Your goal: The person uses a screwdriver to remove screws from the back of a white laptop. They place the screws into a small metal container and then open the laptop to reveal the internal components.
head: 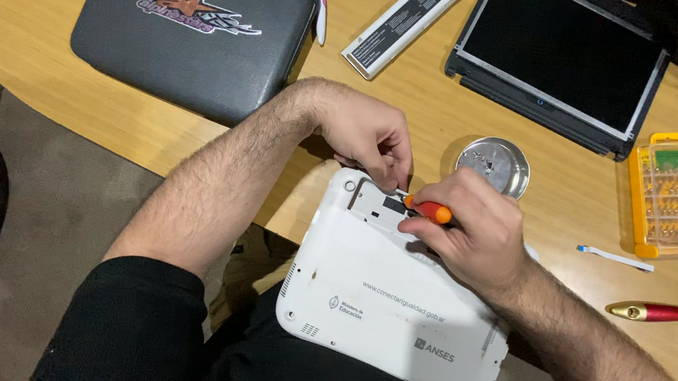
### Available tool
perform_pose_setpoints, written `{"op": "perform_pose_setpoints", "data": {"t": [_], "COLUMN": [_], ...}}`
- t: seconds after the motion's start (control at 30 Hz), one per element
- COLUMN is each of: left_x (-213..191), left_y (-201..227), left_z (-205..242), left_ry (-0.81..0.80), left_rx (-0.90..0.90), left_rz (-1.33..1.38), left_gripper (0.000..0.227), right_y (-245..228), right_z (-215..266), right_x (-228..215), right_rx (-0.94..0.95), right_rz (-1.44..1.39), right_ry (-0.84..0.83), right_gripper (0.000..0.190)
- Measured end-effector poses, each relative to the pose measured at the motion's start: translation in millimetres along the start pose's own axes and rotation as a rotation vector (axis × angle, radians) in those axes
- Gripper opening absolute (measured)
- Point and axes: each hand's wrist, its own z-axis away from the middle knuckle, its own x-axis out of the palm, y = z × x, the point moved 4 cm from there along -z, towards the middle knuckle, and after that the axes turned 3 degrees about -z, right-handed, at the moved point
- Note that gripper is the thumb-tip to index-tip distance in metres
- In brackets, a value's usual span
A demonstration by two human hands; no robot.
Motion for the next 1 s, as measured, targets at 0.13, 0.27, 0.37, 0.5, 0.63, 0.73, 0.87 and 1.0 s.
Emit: {"op": "perform_pose_setpoints", "data": {"t": [0.13,0.27,0.37,0.5,0.63,0.73,0.87,1.0], "left_x": [-0.4,-1.6,-0.8,-2.4,-1.1,3.1,2.8,-0.3], "left_y": [3.5,2.0,0.2,9.0,12.0,17.8,12.6,10.8], "left_z": [0.9,-0.2,-1.8,4.8,1.4,7.1,4.5,3.2], "left_ry": [0.001,-0.011,-0.013,-0.009,0.005,0.004,0.021,0.032], "left_rx": [0.005,0.004,0.002,-0.002,-0.010,-0.035,-0.040,-0.044], "left_rz": [-0.014,-0.016,-0.022,-0.037,-0.048,-0.014,-0.031,-0.040], "left_gripper": [0.026,0.025,0.021,0.025,0.019,0.020,0.021,0.021], "right_y": [1.9,-1.2,-4.6,-3.0,9.9,9.3,1.0,1.8], "right_z": [3.3,-1.2,-10.2,-13.7,-3.0,-3.1,-11.9,-7.5], "right_x": [-0.9,-0.8,-2.2,-10.4,4.1,3.4,-2.0,2.2], "right_rx": [0.006,0.007,0.043,0.072,0.196,0.154,0.139,0.184], "right_rz": [0.041,0.072,-0.048,-0.294,-0.726,-0.733,-0.704,-0.813], "right_ry": [0.035,0.000,-0.065,-0.107,-0.161,-0.141,-0.149,-0.174], "right_gripper": [0.033,0.028,0.027,0.048,0.045,0.029,0.025,0.054]}}
